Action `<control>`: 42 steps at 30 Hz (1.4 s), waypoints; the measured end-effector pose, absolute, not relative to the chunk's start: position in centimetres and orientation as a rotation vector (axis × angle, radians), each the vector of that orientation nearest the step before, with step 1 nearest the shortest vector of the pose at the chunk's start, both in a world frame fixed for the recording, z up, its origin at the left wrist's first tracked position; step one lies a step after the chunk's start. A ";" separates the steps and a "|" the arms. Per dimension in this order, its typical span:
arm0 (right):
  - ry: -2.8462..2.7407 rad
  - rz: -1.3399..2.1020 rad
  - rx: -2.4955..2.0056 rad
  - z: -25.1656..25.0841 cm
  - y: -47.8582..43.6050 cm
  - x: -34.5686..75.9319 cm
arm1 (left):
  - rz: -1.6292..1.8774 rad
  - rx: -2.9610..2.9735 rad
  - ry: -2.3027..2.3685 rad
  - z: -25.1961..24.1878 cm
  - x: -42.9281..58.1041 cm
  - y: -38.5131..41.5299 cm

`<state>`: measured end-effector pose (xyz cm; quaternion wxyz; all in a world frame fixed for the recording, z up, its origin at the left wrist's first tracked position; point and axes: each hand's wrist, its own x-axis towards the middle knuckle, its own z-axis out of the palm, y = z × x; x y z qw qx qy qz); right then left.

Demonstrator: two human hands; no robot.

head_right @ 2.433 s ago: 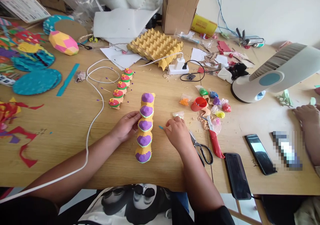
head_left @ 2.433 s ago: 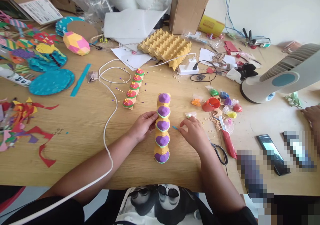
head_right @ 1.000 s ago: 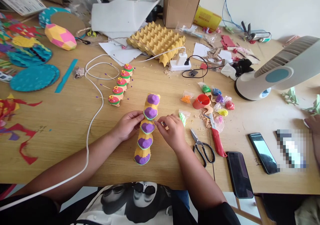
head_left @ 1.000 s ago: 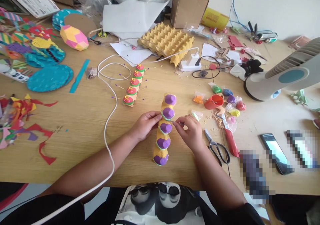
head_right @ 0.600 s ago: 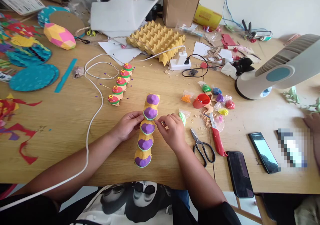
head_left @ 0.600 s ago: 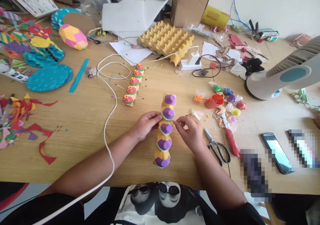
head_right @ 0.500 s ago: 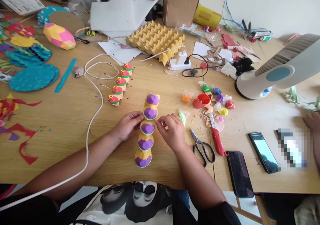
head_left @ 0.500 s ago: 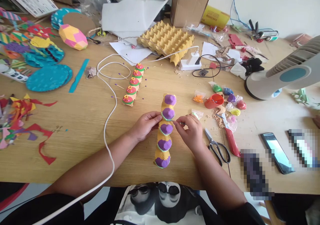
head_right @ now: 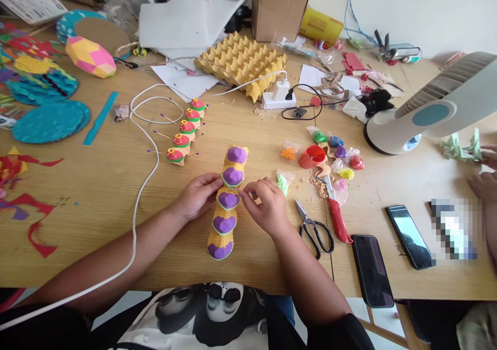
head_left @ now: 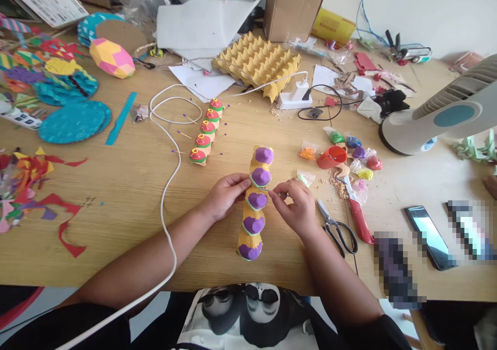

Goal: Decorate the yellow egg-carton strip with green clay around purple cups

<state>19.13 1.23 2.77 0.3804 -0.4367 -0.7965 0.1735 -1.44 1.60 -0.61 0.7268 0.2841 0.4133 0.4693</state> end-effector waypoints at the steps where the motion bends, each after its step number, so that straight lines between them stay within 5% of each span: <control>1: -2.043 0.463 -1.097 2.9 1.2 19.2 | 1.036 0.630 0.916 -0.6 -1.4 1.6; 31: -2.045 0.340 -1.093 2.2 1.1 18.6 | 1.022 0.673 0.914 -0.9 -1.6 1.4; 42: -1.960 0.552 -0.999 2.7 1.5 19.3 | 0.997 0.574 0.830 -0.4 -1.8 1.6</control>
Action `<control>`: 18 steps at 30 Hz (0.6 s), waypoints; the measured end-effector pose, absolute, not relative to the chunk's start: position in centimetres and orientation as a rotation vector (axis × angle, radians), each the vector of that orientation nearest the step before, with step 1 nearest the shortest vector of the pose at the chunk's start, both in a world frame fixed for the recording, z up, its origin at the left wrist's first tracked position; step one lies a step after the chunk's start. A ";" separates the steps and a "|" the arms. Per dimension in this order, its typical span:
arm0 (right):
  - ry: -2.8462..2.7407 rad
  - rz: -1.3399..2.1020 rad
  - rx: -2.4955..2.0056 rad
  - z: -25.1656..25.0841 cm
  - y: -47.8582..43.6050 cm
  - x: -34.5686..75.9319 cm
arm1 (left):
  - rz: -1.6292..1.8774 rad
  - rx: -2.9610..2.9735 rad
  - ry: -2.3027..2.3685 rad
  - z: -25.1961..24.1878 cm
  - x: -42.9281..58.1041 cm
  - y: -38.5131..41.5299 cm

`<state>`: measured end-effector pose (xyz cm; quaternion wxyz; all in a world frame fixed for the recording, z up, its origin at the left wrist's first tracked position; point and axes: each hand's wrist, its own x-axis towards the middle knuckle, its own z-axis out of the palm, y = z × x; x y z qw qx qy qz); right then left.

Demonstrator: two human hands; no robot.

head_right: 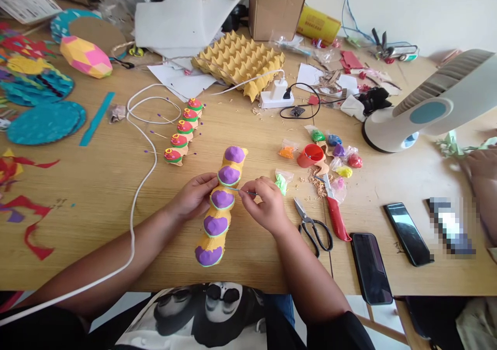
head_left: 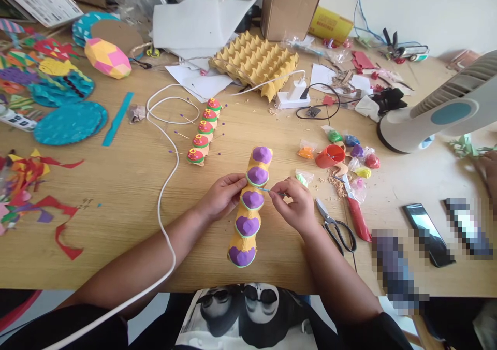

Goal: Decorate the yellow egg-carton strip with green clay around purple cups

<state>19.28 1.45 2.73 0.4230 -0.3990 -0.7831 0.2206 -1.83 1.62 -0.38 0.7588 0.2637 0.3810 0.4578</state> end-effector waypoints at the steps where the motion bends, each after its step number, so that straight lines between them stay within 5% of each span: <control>1: -1.965 0.560 -0.996 2.7 1.5 19.3 | 0.994 0.580 0.825 -0.4 -1.9 1.6; 18: -1.937 0.637 -1.080 2.8 1.5 19.3 | 0.928 0.545 0.772 0.2 -1.9 1.4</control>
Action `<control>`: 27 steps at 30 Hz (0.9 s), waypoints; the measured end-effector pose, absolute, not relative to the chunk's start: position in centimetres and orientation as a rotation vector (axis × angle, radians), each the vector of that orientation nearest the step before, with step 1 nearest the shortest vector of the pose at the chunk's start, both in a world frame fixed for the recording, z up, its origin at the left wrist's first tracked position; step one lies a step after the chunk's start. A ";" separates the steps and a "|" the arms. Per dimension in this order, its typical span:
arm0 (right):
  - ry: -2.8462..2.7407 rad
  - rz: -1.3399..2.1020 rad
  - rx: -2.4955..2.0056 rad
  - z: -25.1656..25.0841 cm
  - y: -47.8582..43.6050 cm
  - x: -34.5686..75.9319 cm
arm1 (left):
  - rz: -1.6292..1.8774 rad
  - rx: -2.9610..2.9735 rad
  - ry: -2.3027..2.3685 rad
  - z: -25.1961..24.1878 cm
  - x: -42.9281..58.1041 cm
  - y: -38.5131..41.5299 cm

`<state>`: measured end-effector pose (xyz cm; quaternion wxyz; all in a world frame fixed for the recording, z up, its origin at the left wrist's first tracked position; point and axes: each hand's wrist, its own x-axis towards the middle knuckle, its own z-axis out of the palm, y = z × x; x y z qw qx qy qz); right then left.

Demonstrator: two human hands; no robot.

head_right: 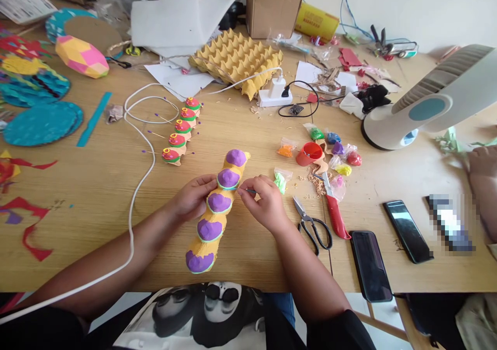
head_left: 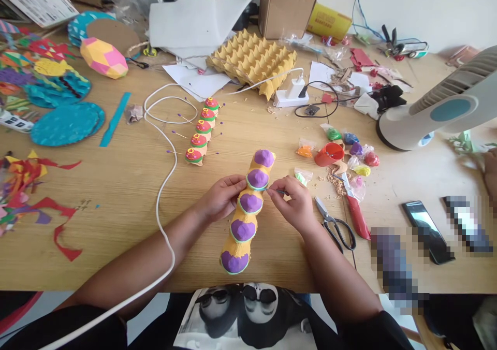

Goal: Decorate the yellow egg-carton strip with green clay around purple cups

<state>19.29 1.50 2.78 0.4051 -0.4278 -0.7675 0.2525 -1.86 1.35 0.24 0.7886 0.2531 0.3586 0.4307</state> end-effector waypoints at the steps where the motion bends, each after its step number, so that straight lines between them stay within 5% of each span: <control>1: -1.933 0.641 -1.088 2.8 1.5 19.3 | 0.924 0.546 0.772 0.2 -1.9 1.3; 27: -1.917 0.703 -1.115 2.7 1.5 19.4 | 0.981 0.554 0.833 -0.1 -1.5 1.5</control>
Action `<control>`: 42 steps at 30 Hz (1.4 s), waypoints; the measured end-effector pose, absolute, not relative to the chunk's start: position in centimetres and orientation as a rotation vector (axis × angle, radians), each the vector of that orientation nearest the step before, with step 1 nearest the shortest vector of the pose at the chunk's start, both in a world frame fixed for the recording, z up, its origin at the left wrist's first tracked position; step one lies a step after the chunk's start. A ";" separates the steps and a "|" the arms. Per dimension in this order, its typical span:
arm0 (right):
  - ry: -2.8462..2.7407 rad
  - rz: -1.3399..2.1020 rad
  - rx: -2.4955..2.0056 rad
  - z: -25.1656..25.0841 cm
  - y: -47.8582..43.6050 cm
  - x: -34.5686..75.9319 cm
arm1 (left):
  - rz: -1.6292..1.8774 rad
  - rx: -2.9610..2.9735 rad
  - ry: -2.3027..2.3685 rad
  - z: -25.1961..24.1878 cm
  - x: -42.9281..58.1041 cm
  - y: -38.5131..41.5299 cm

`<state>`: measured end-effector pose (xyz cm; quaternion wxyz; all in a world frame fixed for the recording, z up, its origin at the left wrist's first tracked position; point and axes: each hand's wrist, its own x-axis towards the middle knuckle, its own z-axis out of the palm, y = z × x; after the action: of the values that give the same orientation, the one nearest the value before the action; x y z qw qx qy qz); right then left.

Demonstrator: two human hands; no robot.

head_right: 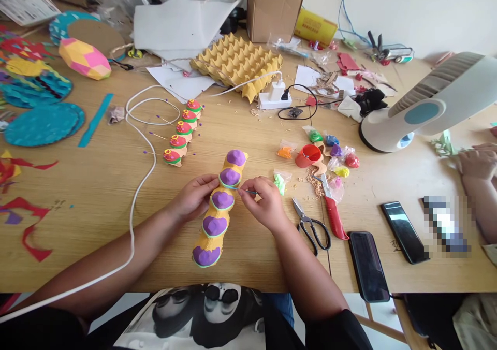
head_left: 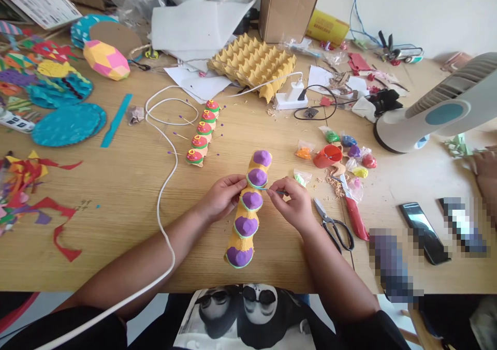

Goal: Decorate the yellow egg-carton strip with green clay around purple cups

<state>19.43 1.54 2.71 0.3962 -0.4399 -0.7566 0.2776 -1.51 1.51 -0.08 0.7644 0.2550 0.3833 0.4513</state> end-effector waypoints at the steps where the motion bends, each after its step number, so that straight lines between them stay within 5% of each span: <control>1: -1.914 0.700 -1.120 2.7 1.5 19.4 | 0.979 0.556 0.832 0.0 -1.5 1.5; 42: -1.955 0.760 -1.095 3.0 2.0 20.5 | 0.919 0.558 0.847 0.7 -1.9 1.3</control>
<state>20.46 1.95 3.05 0.3782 -0.4284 -0.7648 0.2975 -1.88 1.31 0.67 0.7750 0.2578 0.3910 0.4243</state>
